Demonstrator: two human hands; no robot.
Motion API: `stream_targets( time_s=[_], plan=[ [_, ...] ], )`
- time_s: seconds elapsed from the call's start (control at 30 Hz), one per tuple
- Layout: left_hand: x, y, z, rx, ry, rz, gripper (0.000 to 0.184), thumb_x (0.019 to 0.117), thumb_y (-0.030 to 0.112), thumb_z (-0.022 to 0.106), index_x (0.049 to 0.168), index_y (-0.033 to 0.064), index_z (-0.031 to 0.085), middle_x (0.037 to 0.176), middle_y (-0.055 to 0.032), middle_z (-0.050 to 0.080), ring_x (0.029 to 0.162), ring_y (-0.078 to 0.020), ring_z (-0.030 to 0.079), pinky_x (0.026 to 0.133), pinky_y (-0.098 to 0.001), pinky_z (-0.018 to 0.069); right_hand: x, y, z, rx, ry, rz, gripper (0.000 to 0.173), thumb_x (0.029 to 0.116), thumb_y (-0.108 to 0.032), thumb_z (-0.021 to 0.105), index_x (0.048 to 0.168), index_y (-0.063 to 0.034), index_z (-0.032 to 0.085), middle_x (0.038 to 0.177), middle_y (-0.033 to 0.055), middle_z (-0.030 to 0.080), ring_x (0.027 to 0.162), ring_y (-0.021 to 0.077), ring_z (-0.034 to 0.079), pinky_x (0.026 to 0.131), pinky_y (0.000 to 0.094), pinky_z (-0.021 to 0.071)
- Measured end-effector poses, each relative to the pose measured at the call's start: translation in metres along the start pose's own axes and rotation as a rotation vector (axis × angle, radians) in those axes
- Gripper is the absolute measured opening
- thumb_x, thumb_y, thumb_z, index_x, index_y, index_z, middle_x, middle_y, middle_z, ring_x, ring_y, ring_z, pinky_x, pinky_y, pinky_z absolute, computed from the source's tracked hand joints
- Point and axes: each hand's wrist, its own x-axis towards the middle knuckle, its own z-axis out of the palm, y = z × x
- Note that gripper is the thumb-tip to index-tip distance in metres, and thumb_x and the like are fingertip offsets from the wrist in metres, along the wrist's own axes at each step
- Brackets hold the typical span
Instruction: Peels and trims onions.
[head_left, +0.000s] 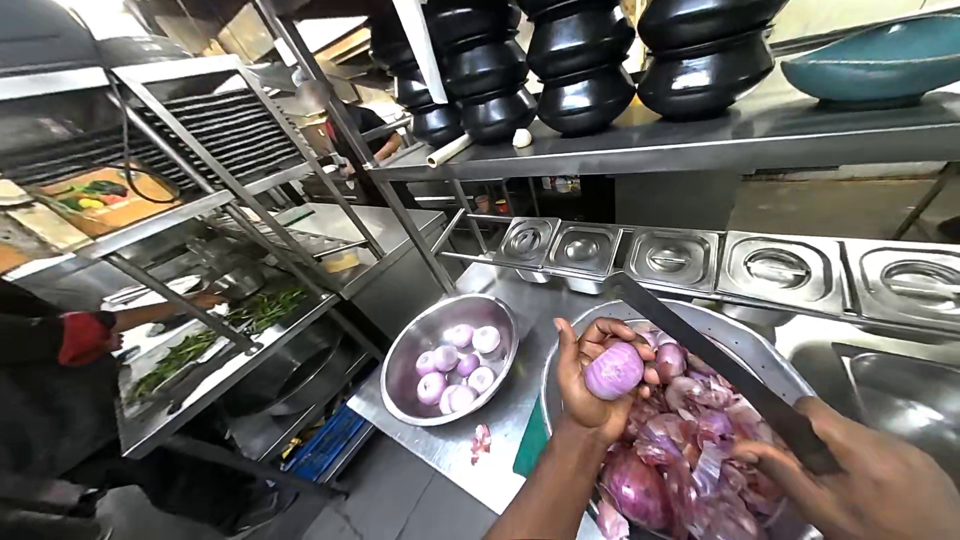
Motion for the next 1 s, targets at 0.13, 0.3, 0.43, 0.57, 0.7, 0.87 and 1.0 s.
stream_targets(
  time_s=[0.13,0.3,0.43,0.57,0.7,0.87,1.0],
  plan=[
    [-0.001,0.0,0.009,0.064,0.058,0.023,0.075,0.089,0.082,0.043,0.107,0.0143,0.071,0.091,-0.0112,0.072,0.073,-0.0188,0.071,0.061,-0.0297,0.0583,-0.001,-0.002,0.004,0.01,0.022,0.008,0.071,0.0953,-0.072,0.05,0.078,-0.0042,0.057,0.056,0.012,0.052,0.046,0.0267,0.053,0.04,0.0451,0.0384],
    [0.001,0.006,0.03,0.017,0.398,-0.278,0.05,0.1072,0.05,0.039,0.112,0.0052,0.062,0.099,-0.0169,0.069,0.079,-0.024,0.071,0.068,-0.0325,0.0608,-0.004,0.003,0.008,0.04,0.083,0.055,0.068,0.0958,-0.073,0.047,0.077,-0.0085,0.058,0.056,0.0065,0.051,0.045,0.0212,0.051,0.04,0.0427,0.0379],
    [-0.001,0.001,0.021,-0.146,0.318,-0.376,0.033,0.1067,0.019,0.041,0.128,0.0029,0.061,0.118,-0.0229,0.067,0.097,-0.034,0.071,0.087,-0.0441,0.0602,-0.005,0.008,0.007,0.071,0.137,0.115,0.066,0.0935,-0.076,0.046,0.078,-0.0129,0.059,0.056,-0.0003,0.051,0.046,0.0138,0.051,0.04,0.0384,0.039],
    [0.0,-0.005,0.027,-0.136,0.407,-0.374,0.028,0.1073,0.028,0.047,0.113,0.0079,0.066,0.101,-0.0134,0.07,0.085,-0.0241,0.073,0.073,-0.0351,0.063,-0.009,0.014,0.004,0.124,0.149,0.185,0.059,0.0916,-0.075,0.049,0.077,-0.0186,0.059,0.056,-0.0071,0.05,0.047,0.0078,0.051,0.041,0.0345,0.0391],
    [-0.001,-0.011,0.015,-0.286,0.264,-0.305,0.058,0.0989,0.06,0.049,0.118,0.0083,0.065,0.104,-0.0115,0.068,0.08,-0.0186,0.07,0.063,-0.0269,0.0589,-0.014,0.016,0.001,0.169,0.136,0.248,0.058,0.0895,-0.077,0.05,0.078,-0.0211,0.059,0.058,-0.0093,0.051,0.048,0.0056,0.051,0.042,0.0336,0.0407],
    [-0.005,-0.015,0.009,-0.544,0.001,-0.193,0.043,0.0875,0.043,0.076,0.113,0.0102,0.066,0.116,-0.0117,0.066,0.09,-0.0221,0.071,0.067,-0.0292,0.0608,-0.019,0.019,0.001,0.209,0.155,0.258,0.058,0.0902,-0.077,0.051,0.079,-0.0212,0.059,0.059,-0.0096,0.052,0.049,0.0035,0.05,0.042,0.0313,0.0402],
    [-0.008,-0.013,0.016,-0.598,-0.032,-0.214,0.048,0.08,0.052,0.073,0.106,0.014,0.062,0.104,-0.0066,0.063,0.084,-0.0192,0.068,0.06,-0.0274,0.0558,-0.02,0.022,0.001,0.239,0.146,0.237,0.056,0.0912,-0.074,0.053,0.082,-0.0197,0.061,0.061,-0.0086,0.054,0.05,0.0033,0.052,0.043,0.0314,0.0417]
  ],
)
